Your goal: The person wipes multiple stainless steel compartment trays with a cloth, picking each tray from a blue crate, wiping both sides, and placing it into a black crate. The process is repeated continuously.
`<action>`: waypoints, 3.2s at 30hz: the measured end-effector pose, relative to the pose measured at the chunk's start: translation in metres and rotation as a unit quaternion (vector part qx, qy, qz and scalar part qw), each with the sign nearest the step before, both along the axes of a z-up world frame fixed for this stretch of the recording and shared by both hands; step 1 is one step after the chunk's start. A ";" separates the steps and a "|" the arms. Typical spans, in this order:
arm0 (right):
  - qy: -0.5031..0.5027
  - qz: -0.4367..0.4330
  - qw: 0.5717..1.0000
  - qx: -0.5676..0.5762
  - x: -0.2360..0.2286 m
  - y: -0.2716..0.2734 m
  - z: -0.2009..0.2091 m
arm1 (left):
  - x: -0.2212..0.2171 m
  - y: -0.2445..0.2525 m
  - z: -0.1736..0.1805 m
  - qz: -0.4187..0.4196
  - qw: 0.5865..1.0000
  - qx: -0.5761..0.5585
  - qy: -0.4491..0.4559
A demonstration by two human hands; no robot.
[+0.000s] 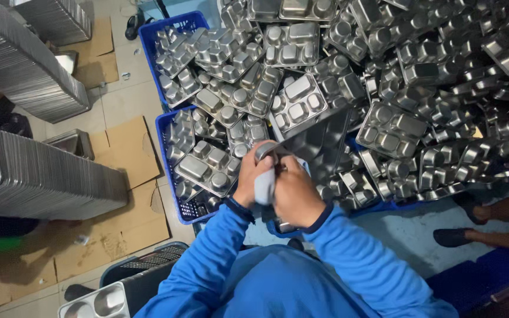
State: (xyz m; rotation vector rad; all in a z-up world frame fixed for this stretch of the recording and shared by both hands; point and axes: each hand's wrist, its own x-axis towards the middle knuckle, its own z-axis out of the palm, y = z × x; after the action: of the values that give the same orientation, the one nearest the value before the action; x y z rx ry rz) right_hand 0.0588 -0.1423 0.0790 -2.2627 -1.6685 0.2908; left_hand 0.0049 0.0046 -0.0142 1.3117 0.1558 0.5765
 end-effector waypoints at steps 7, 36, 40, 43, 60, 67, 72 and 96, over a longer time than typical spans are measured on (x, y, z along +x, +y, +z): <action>0.732 -0.232 0.544 0.340 0.002 0.010 -0.041 | -0.001 0.003 -0.042 -0.062 0.972 -0.220 -0.056; 0.327 -0.198 0.915 0.125 0.078 -0.070 -0.084 | -0.018 -0.010 0.015 0.007 0.963 -0.242 -0.122; 0.750 -0.133 0.594 0.261 0.147 -0.130 -0.097 | -0.036 0.008 0.005 0.100 0.930 -0.348 -0.072; 0.656 -0.170 0.633 0.375 0.213 -0.176 -0.063 | -0.048 0.023 -0.002 0.119 0.911 -0.382 -0.103; 0.503 -0.153 0.850 0.036 0.019 0.030 -0.239 | -0.263 0.024 -0.020 0.565 0.625 0.411 0.347; 0.764 -0.247 0.587 -0.102 -0.231 0.051 -0.310 | -0.362 -0.075 -0.074 0.385 0.698 0.282 0.534; 0.710 0.000 0.635 -0.303 -0.317 0.004 -0.308 | -0.434 -0.076 -0.113 0.382 0.635 0.194 0.642; 0.855 -0.056 0.513 0.044 -0.099 -0.007 -0.189 | -0.254 -0.034 -0.110 0.239 0.955 -0.014 0.174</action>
State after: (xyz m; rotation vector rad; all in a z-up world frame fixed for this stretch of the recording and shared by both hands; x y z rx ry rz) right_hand -0.0397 -0.1494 -0.1097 -0.7918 -0.2884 1.5952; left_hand -0.2489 -0.0289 -0.1238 1.3451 0.7869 0.7406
